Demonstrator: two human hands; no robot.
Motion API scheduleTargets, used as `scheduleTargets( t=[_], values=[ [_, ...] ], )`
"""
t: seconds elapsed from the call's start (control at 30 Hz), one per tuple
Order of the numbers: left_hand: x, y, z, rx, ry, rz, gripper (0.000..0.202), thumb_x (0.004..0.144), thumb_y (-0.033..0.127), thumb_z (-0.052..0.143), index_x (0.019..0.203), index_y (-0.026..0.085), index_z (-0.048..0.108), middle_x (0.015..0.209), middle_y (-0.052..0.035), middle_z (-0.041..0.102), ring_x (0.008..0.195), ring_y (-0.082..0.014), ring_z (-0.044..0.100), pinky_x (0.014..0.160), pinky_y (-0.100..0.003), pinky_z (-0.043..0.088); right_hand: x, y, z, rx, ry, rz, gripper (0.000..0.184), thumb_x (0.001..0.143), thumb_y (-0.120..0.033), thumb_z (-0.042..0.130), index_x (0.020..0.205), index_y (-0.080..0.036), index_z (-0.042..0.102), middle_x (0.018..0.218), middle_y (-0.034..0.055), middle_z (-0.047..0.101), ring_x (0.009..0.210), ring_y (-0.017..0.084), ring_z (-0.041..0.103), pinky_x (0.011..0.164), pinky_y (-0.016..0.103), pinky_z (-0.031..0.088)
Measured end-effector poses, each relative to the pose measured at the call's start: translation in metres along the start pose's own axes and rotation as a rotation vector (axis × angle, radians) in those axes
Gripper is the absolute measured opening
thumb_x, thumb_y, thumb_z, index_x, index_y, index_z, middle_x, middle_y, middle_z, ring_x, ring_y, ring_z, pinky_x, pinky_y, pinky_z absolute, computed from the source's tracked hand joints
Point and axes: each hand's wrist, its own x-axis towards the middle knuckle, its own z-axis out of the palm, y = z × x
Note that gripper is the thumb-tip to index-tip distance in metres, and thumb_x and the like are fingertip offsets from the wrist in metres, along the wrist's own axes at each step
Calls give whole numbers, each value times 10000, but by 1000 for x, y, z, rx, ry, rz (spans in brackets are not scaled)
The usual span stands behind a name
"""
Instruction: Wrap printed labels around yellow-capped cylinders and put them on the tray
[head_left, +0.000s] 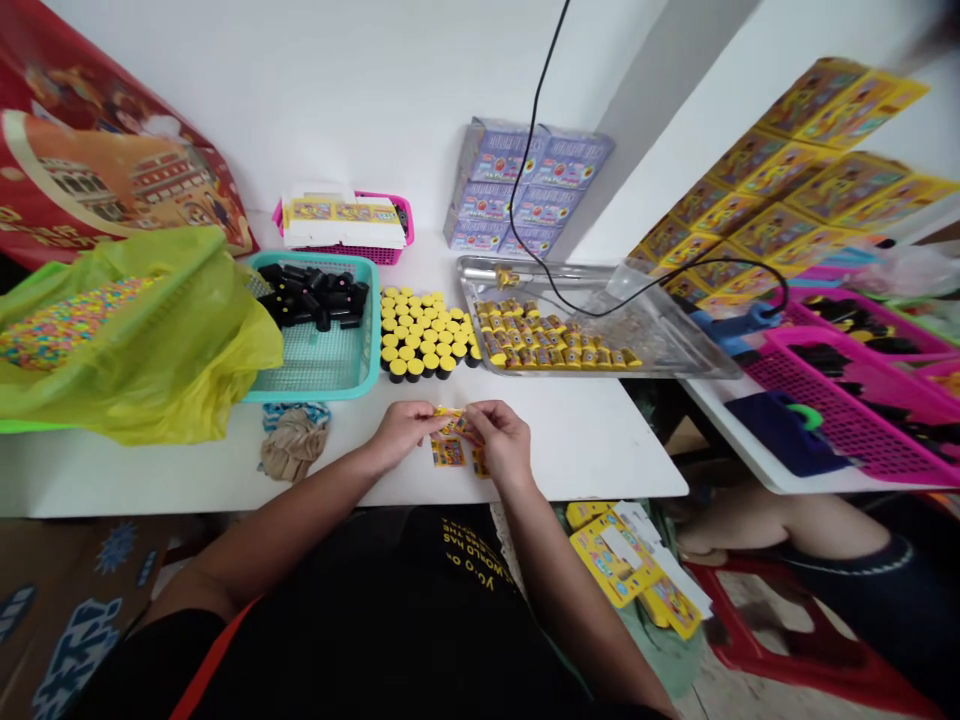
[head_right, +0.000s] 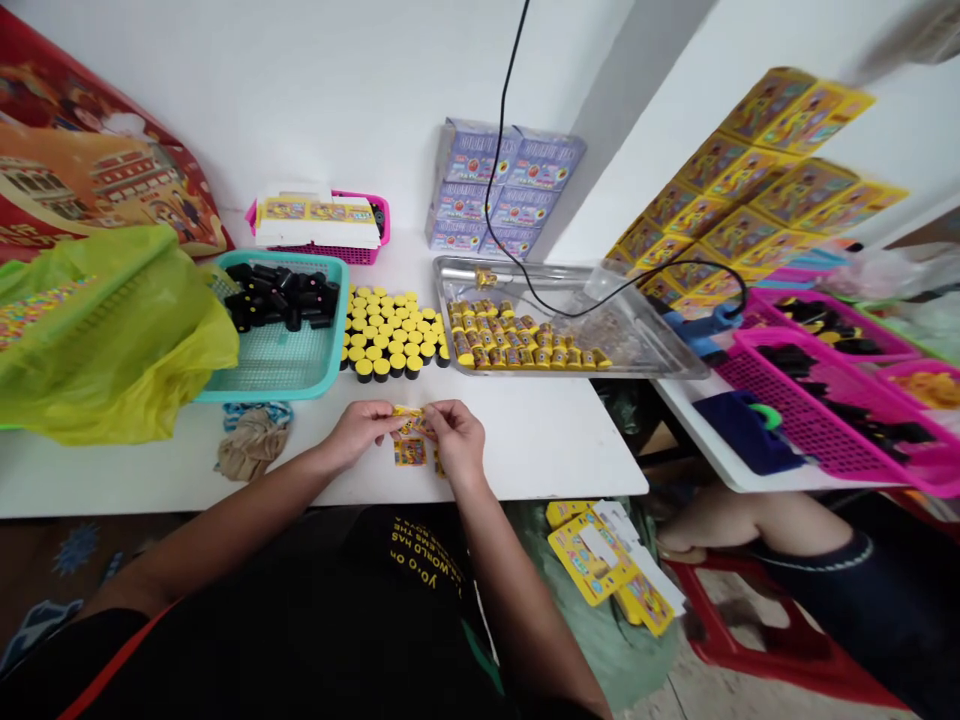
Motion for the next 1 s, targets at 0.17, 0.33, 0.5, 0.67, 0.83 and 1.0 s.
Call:
scheduleTargets(
  t=[0.17, 0.33, 0.5, 0.67, 0.83, 1.0],
  values=[
    [4, -4, -5, 56, 32, 29, 404, 646, 501, 768, 616, 152, 568, 498, 15, 569, 431, -82, 447, 409, -206, 295, 53, -7, 14, -610, -61, -209, 257, 772, -349, 655, 971, -187, 667, 857, 60, 688, 767, 218, 631, 744, 347, 494],
    [10, -8, -13, 213, 111, 284, 390, 681, 475, 769, 595, 154, 567, 545, 25, 546, 492, -88, 475, 466, -218, 344, 92, -8, 44, -975, -184, -380, 434, 777, -269, 642, 1191, -156, 580, 1152, 157, 638, 972, 298, 626, 838, 388, 480],
    [11, -8, -19, 402, 154, 492, 298, 761, 375, 736, 610, 160, 596, 595, 20, 539, 565, -99, 461, 549, -237, 356, 87, -2, 38, -805, -128, -415, 287, 763, -307, 642, 1021, -188, 598, 1001, 102, 670, 862, 263, 620, 788, 385, 486],
    [8, -2, -18, 455, 147, 487, 238, 760, 312, 738, 622, 167, 609, 630, 8, 545, 602, -112, 481, 585, -244, 366, 50, -22, 9, -153, -102, -192, 365, 705, -478, 716, 902, -221, 547, 761, 1, 638, 567, 158, 568, 538, 300, 459],
    [4, -2, -16, 375, 59, 366, 229, 775, 344, 710, 653, 169, 628, 631, 2, 546, 593, -117, 517, 551, -231, 398, 24, -41, -5, 33, -401, -15, 348, 685, -471, 757, 829, -216, 568, 615, -48, 601, 415, 92, 477, 407, 233, 344],
    [4, -4, -17, 239, -29, 261, 263, 799, 398, 657, 724, 146, 648, 659, -4, 557, 528, -107, 561, 448, -210, 421, 13, -39, -12, -127, -499, -59, 293, 713, -412, 738, 896, -204, 643, 625, -55, 584, 494, 88, 470, 474, 222, 370]
  ],
)
